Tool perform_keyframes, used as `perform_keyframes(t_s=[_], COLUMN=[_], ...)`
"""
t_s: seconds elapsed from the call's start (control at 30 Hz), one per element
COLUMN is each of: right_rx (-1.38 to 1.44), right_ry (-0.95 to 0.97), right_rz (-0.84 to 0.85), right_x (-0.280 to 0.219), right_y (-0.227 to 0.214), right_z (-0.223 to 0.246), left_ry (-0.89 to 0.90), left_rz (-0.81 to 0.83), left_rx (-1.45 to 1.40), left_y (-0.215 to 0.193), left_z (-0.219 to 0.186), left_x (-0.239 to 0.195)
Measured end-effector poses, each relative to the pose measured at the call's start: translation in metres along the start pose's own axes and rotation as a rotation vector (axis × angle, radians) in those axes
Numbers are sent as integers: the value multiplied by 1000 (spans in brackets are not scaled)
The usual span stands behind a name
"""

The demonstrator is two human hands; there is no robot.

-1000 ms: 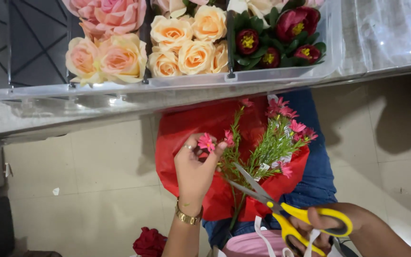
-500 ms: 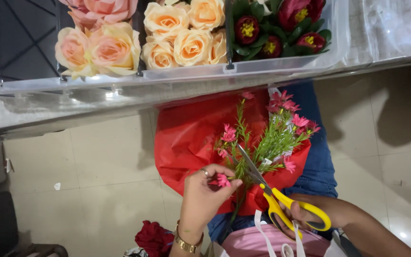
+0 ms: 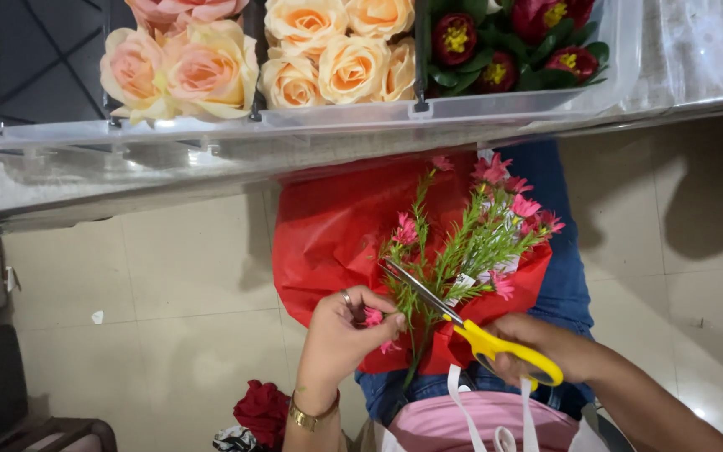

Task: The recorder organizes artificial flowers into a container and trims stems with scissors.

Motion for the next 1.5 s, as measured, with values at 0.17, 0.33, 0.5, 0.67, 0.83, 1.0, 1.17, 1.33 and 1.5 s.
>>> perform_keyframes(t_s=[0.17, 0.33, 0.5, 0.67, 0.83, 1.0, 1.17, 1.33, 1.5], right_rx=[54, 61, 60, 101, 26, 26, 186, 414, 510], right_ry=[67, 51, -45, -163, -145, -182, -266, -163, 116], right_rz=[-7, -31, 83, 197, 191, 195, 240, 221, 324], right_x=[2, -21, -53, -64, -68, -89, -102, -90, -58], right_y=[-12, -29, -15, -8, -9, -15, -17, -21, -14], right_z=[-22, -32, 0, 15, 10, 8, 29, 6, -44], left_ry=[-17, 37, 160, 457, 723, 831, 888, 799, 593], left_rz=[-14, -20, -224, 100, 253, 341, 279, 12, -43], left_rx=[-3, 72, 565, 1568, 1614, 1489, 1191, 1073, 839], left_y=[-12, -28, -42, 14, 74, 95, 88, 83, 82], left_z=[1, -15, -79, -96, -97, -111, -145, -125, -102], left_x=[5, 7, 21, 56, 79, 79, 66, 92, 111])
Point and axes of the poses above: each hand's wrist, its own x-axis towards the middle knuckle, its own y-axis out of the palm, z = x × y, the point moved 9 cm from there along x, towards the middle knuckle, and after that the axes turned 6 degrees about y, right-handed, at the moved point
